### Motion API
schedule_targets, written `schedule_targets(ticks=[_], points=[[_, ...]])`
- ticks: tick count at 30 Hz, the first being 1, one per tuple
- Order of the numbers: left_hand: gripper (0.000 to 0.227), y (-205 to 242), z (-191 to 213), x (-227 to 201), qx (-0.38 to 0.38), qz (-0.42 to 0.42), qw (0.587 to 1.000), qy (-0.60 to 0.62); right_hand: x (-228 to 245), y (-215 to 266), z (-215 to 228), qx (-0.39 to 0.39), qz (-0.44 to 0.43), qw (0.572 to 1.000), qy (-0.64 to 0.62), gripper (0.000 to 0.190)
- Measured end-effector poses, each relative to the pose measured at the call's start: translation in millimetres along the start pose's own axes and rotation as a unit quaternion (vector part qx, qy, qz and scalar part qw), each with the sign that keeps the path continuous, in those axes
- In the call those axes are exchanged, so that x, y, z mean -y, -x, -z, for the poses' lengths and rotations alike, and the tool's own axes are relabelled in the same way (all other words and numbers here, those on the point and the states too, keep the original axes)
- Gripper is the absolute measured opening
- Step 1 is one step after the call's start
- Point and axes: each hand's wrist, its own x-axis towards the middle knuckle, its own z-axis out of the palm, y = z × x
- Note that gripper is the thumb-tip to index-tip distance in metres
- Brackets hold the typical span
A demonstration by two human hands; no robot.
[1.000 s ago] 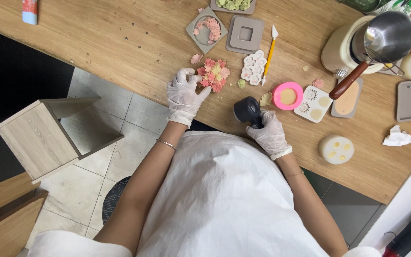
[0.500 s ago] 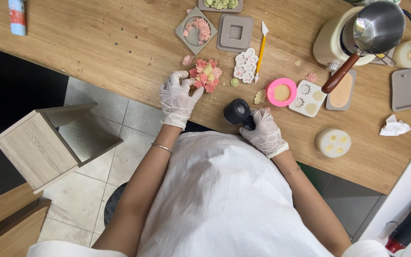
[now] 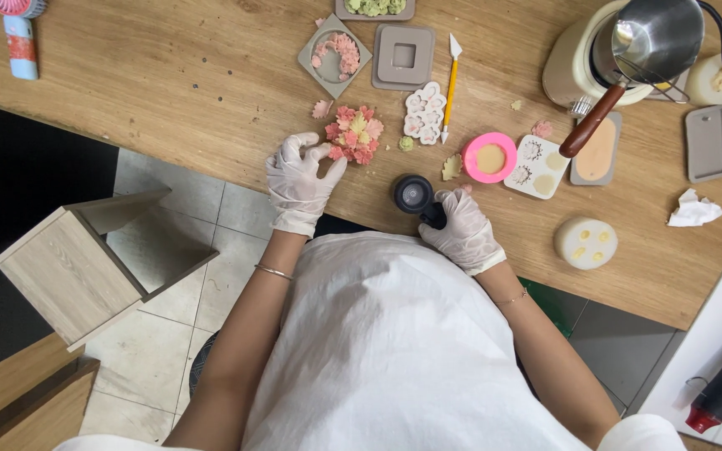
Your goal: The recorder is using a heat tool and a spoon to assemble and melt small wax floral decorations on a workbench.
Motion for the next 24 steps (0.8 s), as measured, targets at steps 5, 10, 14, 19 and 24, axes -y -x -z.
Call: schedule_targets(ticks=[5, 10, 14, 19, 24], points=[[0.036, 2, 9, -1, -0.037, 0.01, 0.999, 0.0, 20, -9, 23, 0.039, -0.162, 0.97, -0.176, 0.041], [0.035, 6, 9, 1, -0.03, 0.024, 0.999, 0.026, -5, -23, 3, 0.095, -0.217, 0.833, -0.5, 0.036], [0.034, 3, 13, 0, -0.02, 0.032, 0.999, 0.032, -13, -27, 4, 0.167, -0.268, 0.826, -0.468, 0.031], [0.035, 5, 12, 3, -0.015, 0.022, 0.999, 0.024, -19, -18, 1, 0.163, -0.184, 0.86, -0.447, 0.034], [0.035, 1, 14, -4, 0.009, 0.033, 0.998, 0.055, -3, -8, -2, -0.028, 0.089, 0.984, -0.154, 0.021]])
